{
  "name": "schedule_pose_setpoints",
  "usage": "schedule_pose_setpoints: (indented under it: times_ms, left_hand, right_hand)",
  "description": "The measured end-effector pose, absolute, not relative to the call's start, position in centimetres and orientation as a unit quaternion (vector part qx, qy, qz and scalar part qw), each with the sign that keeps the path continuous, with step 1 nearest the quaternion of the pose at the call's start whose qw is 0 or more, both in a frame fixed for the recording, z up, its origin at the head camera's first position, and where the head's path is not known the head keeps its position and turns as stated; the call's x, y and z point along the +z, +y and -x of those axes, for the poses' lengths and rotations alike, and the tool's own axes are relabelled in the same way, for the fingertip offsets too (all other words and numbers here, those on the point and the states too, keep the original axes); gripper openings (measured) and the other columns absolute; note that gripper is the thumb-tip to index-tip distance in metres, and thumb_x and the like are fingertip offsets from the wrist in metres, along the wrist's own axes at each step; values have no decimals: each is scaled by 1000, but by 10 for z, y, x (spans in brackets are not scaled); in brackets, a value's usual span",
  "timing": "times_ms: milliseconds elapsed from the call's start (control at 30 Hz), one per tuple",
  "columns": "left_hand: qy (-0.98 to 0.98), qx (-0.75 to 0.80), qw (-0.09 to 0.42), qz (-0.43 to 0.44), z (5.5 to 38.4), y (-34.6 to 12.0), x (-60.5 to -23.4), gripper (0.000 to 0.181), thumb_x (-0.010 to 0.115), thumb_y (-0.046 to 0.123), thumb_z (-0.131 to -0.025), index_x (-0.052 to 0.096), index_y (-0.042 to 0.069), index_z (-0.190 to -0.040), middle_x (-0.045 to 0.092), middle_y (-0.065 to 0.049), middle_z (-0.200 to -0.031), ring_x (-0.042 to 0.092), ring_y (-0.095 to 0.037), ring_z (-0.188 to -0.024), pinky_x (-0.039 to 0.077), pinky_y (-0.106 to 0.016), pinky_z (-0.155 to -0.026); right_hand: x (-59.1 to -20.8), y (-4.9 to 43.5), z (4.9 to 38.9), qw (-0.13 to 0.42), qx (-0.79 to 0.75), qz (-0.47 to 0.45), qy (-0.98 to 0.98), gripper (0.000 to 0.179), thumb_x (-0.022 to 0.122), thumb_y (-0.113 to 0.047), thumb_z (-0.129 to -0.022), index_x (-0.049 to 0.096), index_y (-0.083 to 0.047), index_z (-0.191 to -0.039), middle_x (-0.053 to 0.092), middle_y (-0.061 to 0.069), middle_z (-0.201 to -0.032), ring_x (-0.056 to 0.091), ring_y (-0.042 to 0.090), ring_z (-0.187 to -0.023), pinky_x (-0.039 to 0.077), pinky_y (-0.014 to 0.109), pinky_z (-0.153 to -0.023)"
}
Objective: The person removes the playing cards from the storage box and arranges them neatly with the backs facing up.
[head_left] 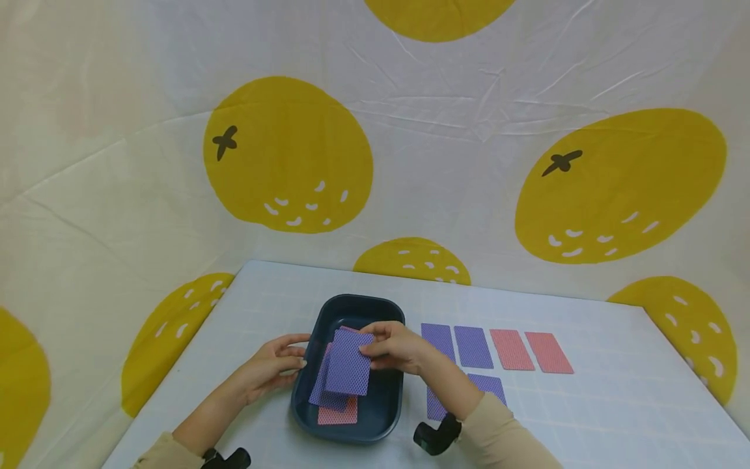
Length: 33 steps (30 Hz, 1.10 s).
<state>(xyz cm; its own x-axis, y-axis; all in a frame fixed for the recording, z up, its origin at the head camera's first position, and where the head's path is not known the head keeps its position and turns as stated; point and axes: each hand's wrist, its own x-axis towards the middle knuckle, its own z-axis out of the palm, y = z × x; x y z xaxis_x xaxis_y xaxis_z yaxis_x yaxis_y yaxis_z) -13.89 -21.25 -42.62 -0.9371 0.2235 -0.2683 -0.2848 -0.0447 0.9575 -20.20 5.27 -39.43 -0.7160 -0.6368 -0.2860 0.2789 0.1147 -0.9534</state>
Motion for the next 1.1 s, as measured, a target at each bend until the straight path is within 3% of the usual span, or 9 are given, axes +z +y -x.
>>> schedule_pose_setpoints:
  times_ms: [400, 767, 1100]
  left_hand:
    - [670, 719, 181, 30, 139, -210, -424, 62, 59, 0, -84, 32, -5, -139, 53, -10, -103, 55, -13, -81, 48, -24, -67]
    - [669, 720, 182, 25, 143, -209, -423, 63, 60, 1, -84, 32, -5, -139, 53, -10, -103, 55, -13, -82, 48, -23, -67]
    - [671, 718, 181, 23, 144, -209, -426, 63, 60, 1, -84, 32, -4, -140, 52, -11, -104, 54, -14, -84, 48, -25, -68]
  right_hand:
    - [-384, 95, 210, 327, -679, 100, 649, 19, 60, -5, -89, 62, -3, -108, 62, 3, -86, 58, 14, -76, 49, 21, -63]
    - [-378, 148, 210, 329, -699, 121, 624, 20, 54, -7, -93, 63, -7, -110, 62, 5, -100, 59, 18, -89, 50, 29, -80]
    - [-383, 200, 204, 327, -712, 120, 609, 20, 51, -3, -93, 65, -10, -105, 63, 3, -98, 60, 15, -87, 51, 27, -77]
